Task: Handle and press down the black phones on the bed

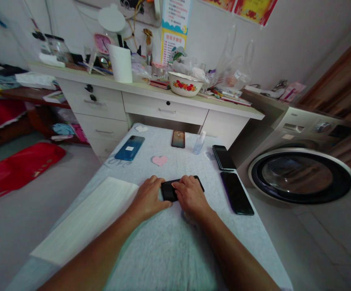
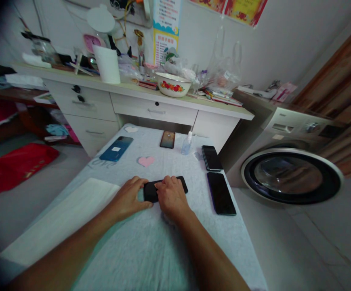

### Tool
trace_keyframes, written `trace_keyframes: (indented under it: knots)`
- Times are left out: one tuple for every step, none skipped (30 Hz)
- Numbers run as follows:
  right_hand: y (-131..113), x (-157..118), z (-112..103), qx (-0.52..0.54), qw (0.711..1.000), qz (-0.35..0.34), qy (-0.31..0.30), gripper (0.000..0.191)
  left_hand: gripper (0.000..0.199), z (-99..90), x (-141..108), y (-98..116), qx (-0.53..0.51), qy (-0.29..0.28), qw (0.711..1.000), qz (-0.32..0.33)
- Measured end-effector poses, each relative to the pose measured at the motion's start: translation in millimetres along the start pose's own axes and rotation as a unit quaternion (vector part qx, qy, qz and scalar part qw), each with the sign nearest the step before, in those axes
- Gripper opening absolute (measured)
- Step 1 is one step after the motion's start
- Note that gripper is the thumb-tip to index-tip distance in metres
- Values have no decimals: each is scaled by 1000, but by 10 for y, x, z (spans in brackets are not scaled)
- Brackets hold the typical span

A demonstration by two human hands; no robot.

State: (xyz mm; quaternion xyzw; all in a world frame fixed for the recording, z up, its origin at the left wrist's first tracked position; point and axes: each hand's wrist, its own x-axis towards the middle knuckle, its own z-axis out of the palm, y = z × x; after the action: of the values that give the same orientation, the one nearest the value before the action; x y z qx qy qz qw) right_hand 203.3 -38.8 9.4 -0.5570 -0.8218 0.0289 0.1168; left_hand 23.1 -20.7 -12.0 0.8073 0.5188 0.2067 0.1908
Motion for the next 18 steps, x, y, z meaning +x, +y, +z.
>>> trace_keyframes:
  knots:
    - [-2, -7, -4, 1, 1000, 2, 0, 26, 54, 1, -2, -3, -2, 1, 1000, 1]
    - [-2, -12, -9, 1, 1000, 6, -1, 27, 54, 0, -4, -5, -4, 1, 1000, 2]
    - [1, -16, -13, -1, 1000, 13, -2, 27, 54, -3, -5, -5, -4, -1, 1000, 3]
    - [6, -17, -18, -5, 1000, 23, -4, 28, 55, -8, -5, -3, -4, -3, 1000, 4]
    - [14, -17, -23, -10, 999, 33, -9, 29, 55, -14, -4, 1, -3, -6, 1000, 4]
    - [24, -16, -28, -16, 999, 43, -14, 30, 54, -21, -2, 5, -1, -8, 1000, 3]
    - [37, -14, -33, -23, 998, 54, -17, 30, 53, -29, 0, 10, 0, -8, 1000, 2]
    - [54, -13, -37, -30, 997, 65, -19, 31, 53, -35, 2, 15, 1, -10, 1000, 2]
    - [74, -13, -41, -36, 996, 76, -17, 31, 52, -41, 4, 19, 1, -11, 1000, 3]
    - [98, -14, -44, -40, 995, 86, -13, 32, 51, -47, 6, 23, 0, -11, 1000, 4]
    - [126, -17, -47, -44, 994, 95, -9, 31, 51, -51, 7, 26, -1, -11, 1000, 5]
    - [157, -22, -50, -48, 993, 105, -5, 31, 51, -54, 7, 28, -2, -12, 1000, 6]
    - [190, -28, -54, -52, 992, 114, -2, 30, 52, -56, 8, 28, -3, -13, 1000, 5]
    - [225, -35, -57, -56, 991, 123, 1, 30, 52, -57, 8, 27, -4, -14, 1000, 4]
    - [261, -44, -61, -62, 989, 135, 4, 30, 53, -56, 9, 24, -5, -17, 1000, 3]
    - [295, -53, -65, -67, 987, 145, 8, 31, 53, -53, 10, 19, -6, -18, 1000, 2]
    - [328, -63, -69, -71, 985, 154, 12, 31, 53, -48, 11, 12, -7, -18, 1000, 3]
    - [357, -71, -73, -75, 984, 163, 18, 31, 54, -43, 12, 4, -7, -18, 1000, 4]
